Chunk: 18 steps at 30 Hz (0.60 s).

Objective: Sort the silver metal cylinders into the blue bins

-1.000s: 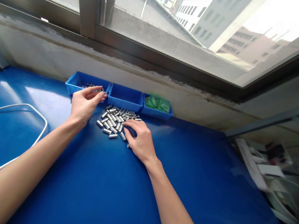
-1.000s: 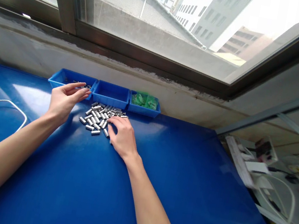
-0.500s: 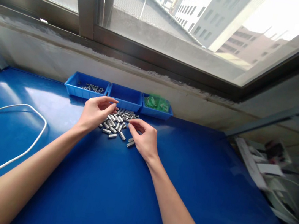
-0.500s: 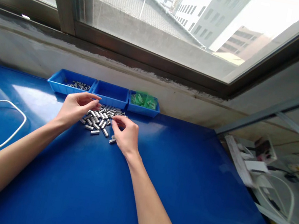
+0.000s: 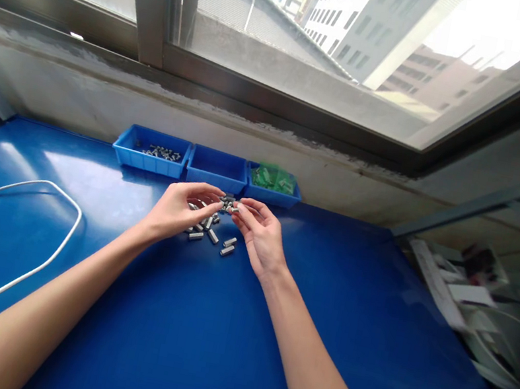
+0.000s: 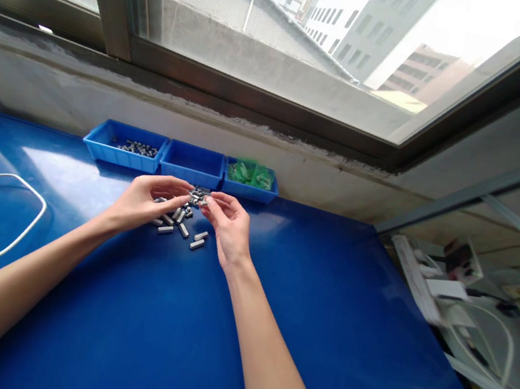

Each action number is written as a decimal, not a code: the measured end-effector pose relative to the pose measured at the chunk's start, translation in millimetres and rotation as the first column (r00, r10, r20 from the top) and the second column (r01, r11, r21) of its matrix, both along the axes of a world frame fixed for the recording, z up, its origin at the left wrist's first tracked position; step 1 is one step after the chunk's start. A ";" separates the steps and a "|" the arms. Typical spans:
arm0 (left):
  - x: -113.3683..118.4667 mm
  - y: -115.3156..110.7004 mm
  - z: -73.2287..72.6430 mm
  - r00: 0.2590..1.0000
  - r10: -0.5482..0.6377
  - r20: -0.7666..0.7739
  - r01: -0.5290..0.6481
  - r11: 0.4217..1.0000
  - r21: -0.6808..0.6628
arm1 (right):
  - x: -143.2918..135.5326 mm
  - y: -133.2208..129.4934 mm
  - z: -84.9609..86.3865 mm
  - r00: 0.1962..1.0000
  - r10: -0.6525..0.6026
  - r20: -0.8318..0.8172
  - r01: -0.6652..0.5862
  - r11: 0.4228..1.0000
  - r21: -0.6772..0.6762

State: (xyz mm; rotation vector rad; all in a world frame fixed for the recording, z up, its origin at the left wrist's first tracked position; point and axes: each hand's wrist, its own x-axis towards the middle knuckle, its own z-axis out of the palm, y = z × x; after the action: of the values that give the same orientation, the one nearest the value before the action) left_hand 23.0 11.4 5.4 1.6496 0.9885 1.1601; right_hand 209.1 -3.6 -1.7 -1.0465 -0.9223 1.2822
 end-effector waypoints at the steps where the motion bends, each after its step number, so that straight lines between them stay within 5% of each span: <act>1: 1.5 -1.2 0.0 1.000 -0.023 -0.015 0.023 0.999 0.026 | -1.3 -1.0 0.2 1.000 0.003 0.013 -0.003 1.000 0.014; 9: 3.4 0.4 -4.9 0.987 -0.019 -0.160 0.062 0.961 0.269 | -10.3 -7.3 -0.1 0.984 0.059 0.168 -0.078 0.990 0.114; 14: -5.5 8.3 -8.7 0.999 0.028 -0.044 -0.024 0.995 0.094 | -8.7 -9.1 1.1 0.931 0.022 0.365 -0.094 0.979 0.181; 18: -20.2 16.9 -8.2 0.976 0.211 0.061 -0.206 0.975 -0.084 | -7.4 -11.9 3.1 0.775 -0.085 0.627 -0.119 0.954 0.277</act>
State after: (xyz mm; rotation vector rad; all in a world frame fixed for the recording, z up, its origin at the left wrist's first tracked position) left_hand 2.8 28.3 -2.8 1.4607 1.1693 1.2913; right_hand 201.7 -15.5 1.4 -1.2450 -1.5927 0.7478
